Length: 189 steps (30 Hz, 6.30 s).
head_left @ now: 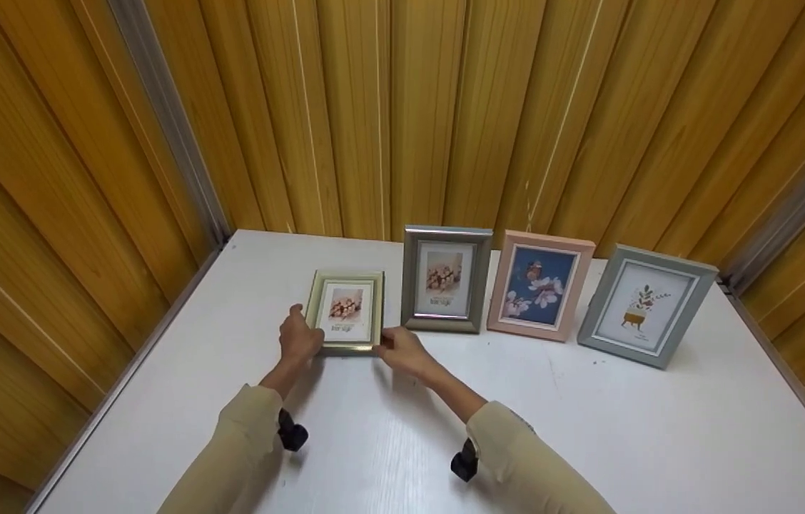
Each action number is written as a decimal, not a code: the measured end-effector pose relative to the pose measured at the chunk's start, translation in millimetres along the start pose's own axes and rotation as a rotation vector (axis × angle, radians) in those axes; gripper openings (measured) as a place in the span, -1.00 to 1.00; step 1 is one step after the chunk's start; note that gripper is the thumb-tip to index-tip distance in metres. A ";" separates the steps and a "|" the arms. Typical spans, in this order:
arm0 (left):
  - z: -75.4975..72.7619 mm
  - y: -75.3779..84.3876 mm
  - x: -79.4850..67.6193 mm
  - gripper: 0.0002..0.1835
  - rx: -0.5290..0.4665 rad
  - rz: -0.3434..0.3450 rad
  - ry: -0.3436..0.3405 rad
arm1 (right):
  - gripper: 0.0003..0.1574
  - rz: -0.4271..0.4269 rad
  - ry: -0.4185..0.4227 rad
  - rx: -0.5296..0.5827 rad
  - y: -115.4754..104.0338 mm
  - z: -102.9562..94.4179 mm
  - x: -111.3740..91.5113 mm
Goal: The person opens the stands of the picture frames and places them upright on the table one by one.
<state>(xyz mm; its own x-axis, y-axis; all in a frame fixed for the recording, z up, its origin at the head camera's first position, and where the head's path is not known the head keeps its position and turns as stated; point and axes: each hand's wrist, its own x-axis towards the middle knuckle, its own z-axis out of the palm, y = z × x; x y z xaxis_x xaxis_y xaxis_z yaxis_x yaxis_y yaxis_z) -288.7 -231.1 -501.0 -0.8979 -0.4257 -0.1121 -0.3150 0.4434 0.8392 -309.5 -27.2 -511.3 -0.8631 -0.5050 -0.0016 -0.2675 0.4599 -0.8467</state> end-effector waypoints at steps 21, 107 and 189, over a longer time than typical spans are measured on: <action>-8.3 0.1 -6.4 -0.41 -0.407 -0.241 -0.079 | -0.53 0.242 0.188 0.303 -0.3 -16.3 -6.1; 75.5 82.7 -98.7 -0.39 -0.571 0.388 -0.581 | -0.44 0.254 0.366 0.368 42.3 -146.6 -130.2; 68.9 100.0 -142.4 -0.51 -0.450 0.712 -0.440 | -0.16 0.095 -0.041 0.741 69.5 -153.0 -129.5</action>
<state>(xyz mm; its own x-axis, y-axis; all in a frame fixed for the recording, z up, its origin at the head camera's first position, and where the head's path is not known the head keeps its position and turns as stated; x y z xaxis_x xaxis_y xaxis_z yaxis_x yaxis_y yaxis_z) -213.6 -71.7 -437.8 -0.8973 0.2038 0.3915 0.4167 0.0992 0.9036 -281.8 182.0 -488.6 -0.8474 -0.5214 -0.0999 0.1786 -0.1027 -0.9785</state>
